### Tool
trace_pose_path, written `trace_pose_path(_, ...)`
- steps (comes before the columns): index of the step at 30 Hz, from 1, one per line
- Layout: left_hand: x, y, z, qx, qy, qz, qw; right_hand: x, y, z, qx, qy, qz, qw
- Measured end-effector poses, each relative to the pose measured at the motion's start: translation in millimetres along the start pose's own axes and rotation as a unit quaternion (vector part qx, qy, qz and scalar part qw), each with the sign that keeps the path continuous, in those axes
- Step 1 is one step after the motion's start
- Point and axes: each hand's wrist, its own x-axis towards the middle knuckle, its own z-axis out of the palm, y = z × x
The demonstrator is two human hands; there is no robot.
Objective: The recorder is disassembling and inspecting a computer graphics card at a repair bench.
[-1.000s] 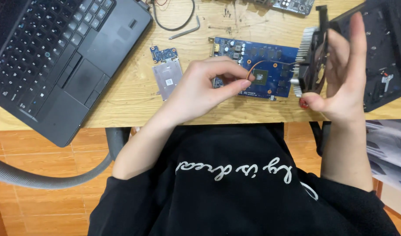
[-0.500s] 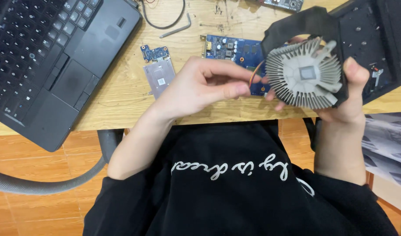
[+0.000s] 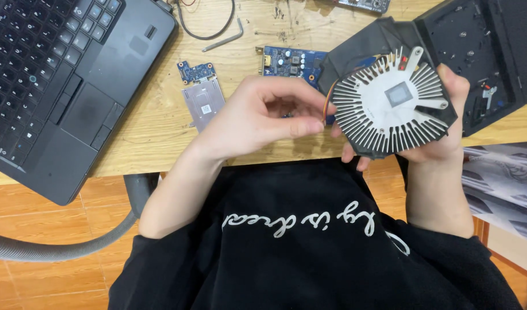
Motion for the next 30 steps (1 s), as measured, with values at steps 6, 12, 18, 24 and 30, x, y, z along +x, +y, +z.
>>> trace_pose_path(6, -5.9, 1.8, -1.7, 0.081, -0.012, 0.066, 0.994, 0.2, -3.4, 19.3, -0.191, -0.001, -0.02, 0.981)
trace_pose_path(12, -12.9, -3.9, -4.1, 0.041, 0.033, 0.025, 0.998, -13.0, 2.5, 3.8, -0.142, 0.003, -0.02, 0.99)
trace_pose_path(18, -11.7, -3.8, 1.5, 0.002, 0.037, 0.002, 0.999, -6.1, 3.2, -0.7, 0.035, -0.032, 0.027, 0.999)
trace_pose_path(24, -6.8, -8.3, -0.8, 0.012, 0.028, 0.037, 0.999, -16.4, -5.6, -3.4, -0.073, -0.027, 0.013, 0.997)
trace_pose_path(30, 7.2, -6.8, 10.5, 0.254, 0.134, 0.136, 0.948, -30.9, -32.0, 11.1, -0.378, 0.088, -0.087, 0.918)
